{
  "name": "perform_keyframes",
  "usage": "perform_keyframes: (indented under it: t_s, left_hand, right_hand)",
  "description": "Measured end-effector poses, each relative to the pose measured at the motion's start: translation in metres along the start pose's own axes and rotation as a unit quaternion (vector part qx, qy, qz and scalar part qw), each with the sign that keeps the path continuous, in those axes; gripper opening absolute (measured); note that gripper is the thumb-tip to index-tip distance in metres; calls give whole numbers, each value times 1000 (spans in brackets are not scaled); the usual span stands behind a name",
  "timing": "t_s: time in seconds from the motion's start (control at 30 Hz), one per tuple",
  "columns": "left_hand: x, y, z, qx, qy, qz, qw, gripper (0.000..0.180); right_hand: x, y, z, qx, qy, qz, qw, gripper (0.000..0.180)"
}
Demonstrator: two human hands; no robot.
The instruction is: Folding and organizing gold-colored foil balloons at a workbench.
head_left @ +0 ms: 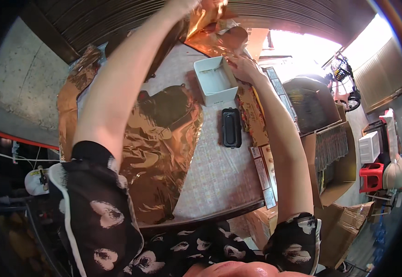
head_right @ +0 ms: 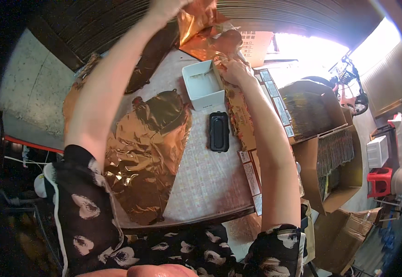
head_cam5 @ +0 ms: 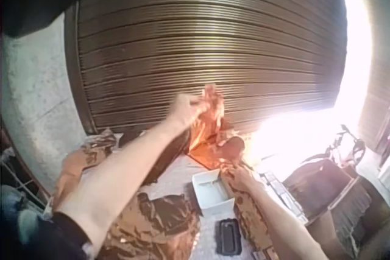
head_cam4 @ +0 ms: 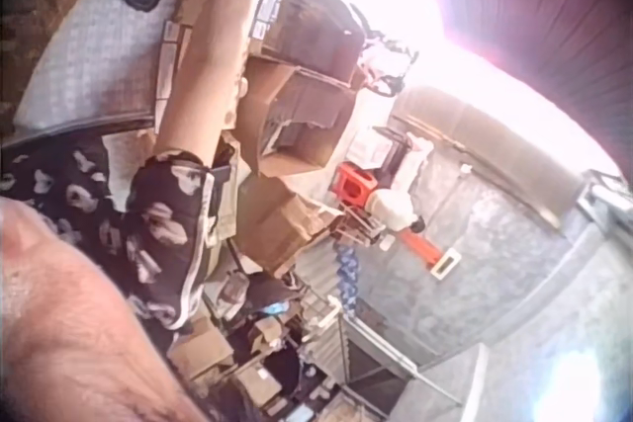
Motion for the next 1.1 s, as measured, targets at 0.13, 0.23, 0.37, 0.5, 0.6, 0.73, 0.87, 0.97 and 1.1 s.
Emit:
perform_keyframes:
  t_s: [0.13,0.23,0.37,0.5,0.6,0.73,0.87,0.97,1.1]
  left_hand:
    - [-49,97,63,93,116,-44,988,17]
    - [-49,153,63,132,113,-133,976,14]
    - [-44,227,58,241,41,-218,945,14]
    - [-14,285,54,240,9,-264,934,20]
    - [23,297,18,92,-21,-203,975,15]
    - [56,279,-30,118,-97,-59,987,8]
    - [105,305,-70,36,-73,-33,996,8]
    - [134,301,-105,156,-103,44,981,8]
    - [190,317,-107,197,-36,80,976,15]
  right_hand:
    - [-5,8,20,-33,19,-4,999,41]
    - [-6,3,3,-39,6,-4,999,38]
    - [-8,2,-11,-55,44,-51,996,36]
    - [-10,14,5,-58,60,-60,995,40]
    - [-16,56,54,-50,-37,-98,993,43]
    - [-6,147,150,-180,193,-296,918,69]
    - [45,222,311,-417,272,-199,844,72]
    - [73,231,352,-491,284,-86,819,56]
    - [105,221,375,-570,264,-20,778,23]
Point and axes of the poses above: each hand's wrist, its own x-axis away from the middle knuckle, its own y-axis out of the back of the hand, z = x × y, the point moved 10 cm from there along -x, towards the middle knuckle, and after that the axes turned 11 degrees about -x, right-handed, at the moved point
